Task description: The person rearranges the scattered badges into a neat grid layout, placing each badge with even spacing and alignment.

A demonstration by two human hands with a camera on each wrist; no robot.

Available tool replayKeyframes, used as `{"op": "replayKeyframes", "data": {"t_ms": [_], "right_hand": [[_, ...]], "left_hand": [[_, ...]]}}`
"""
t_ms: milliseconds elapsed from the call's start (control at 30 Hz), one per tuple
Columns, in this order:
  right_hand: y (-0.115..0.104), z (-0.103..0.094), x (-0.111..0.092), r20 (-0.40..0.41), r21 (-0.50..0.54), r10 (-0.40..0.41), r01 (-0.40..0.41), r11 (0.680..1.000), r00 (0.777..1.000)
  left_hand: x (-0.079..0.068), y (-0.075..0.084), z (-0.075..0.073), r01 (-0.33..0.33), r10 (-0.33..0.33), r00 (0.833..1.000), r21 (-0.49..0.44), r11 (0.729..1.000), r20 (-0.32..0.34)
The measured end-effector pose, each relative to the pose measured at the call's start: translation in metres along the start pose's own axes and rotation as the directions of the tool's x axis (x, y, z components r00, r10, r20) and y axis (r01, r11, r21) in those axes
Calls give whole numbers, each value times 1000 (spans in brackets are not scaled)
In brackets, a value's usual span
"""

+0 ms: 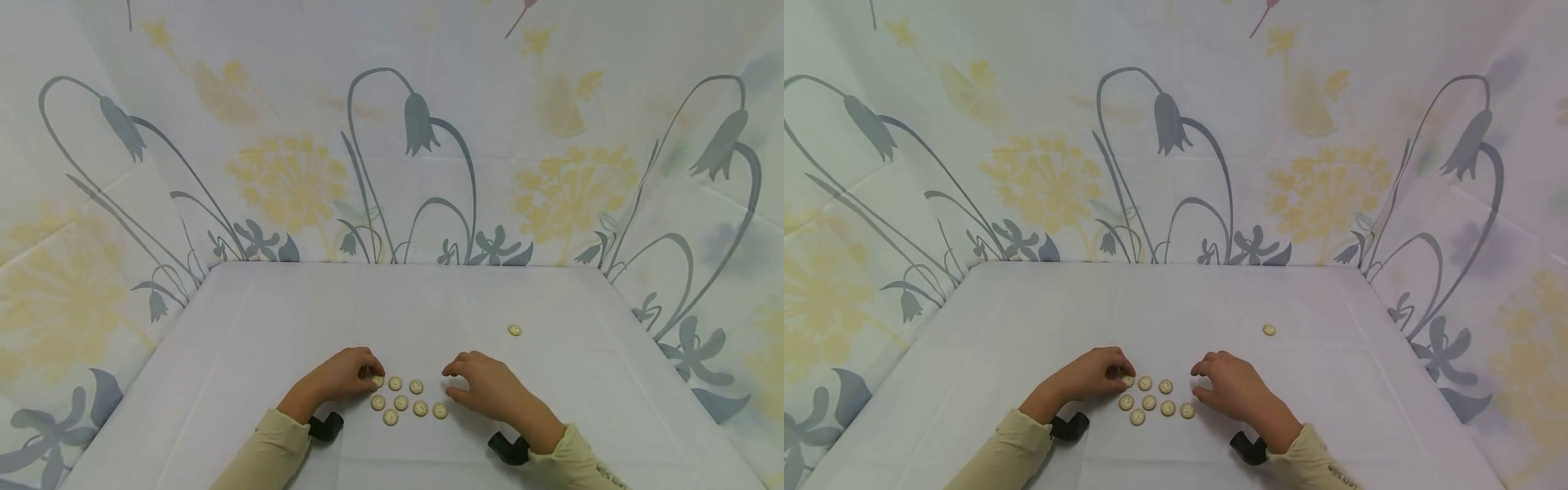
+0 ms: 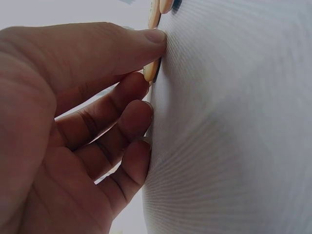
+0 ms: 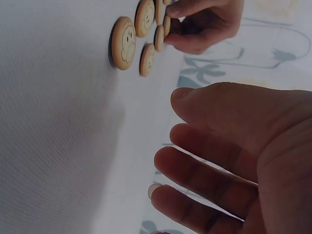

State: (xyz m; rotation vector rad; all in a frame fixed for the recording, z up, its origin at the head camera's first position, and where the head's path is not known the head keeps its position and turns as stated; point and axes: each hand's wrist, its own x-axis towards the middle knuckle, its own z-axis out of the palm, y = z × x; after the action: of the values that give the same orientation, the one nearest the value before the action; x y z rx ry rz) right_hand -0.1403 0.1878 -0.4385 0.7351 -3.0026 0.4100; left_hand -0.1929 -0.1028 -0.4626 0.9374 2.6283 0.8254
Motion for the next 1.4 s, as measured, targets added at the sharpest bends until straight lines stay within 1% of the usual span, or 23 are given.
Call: {"op": "replayKeyframes", "data": {"t_ms": [167,300,533,733,1000,1167,1400], "right_hand": [[-3,1,-1,-5,6,-33,33,999,999],[-6,2,-2,4,16,-42,42,999,999],[-13,6,-4,48,41,-54,52,998,997],[-17,7,-4,60,62,-67,63,996,996],[-18,14,-4,65,37,-101,99,994,993],[-20,14,-4,86,48,-100,96,994,991],[-23,14,-6,118,67,-95,87,994,989]], "left_hand": [[0,-1,0,-6,6,1000,-3,1000,-4],[1,-2,0,-18,18,1000,-11,1000,-7],[1,-3,0,2,-1,1000,-13,1000,2],[1,-3,0,10,-10,1000,-24,1000,3],[1,-4,-1,13,-13,1000,-27,1000,9],[1,-7,0,9,-9,1000,-26,1000,4],[1,-8,1,7,-7,1000,-59,998,6]]}}
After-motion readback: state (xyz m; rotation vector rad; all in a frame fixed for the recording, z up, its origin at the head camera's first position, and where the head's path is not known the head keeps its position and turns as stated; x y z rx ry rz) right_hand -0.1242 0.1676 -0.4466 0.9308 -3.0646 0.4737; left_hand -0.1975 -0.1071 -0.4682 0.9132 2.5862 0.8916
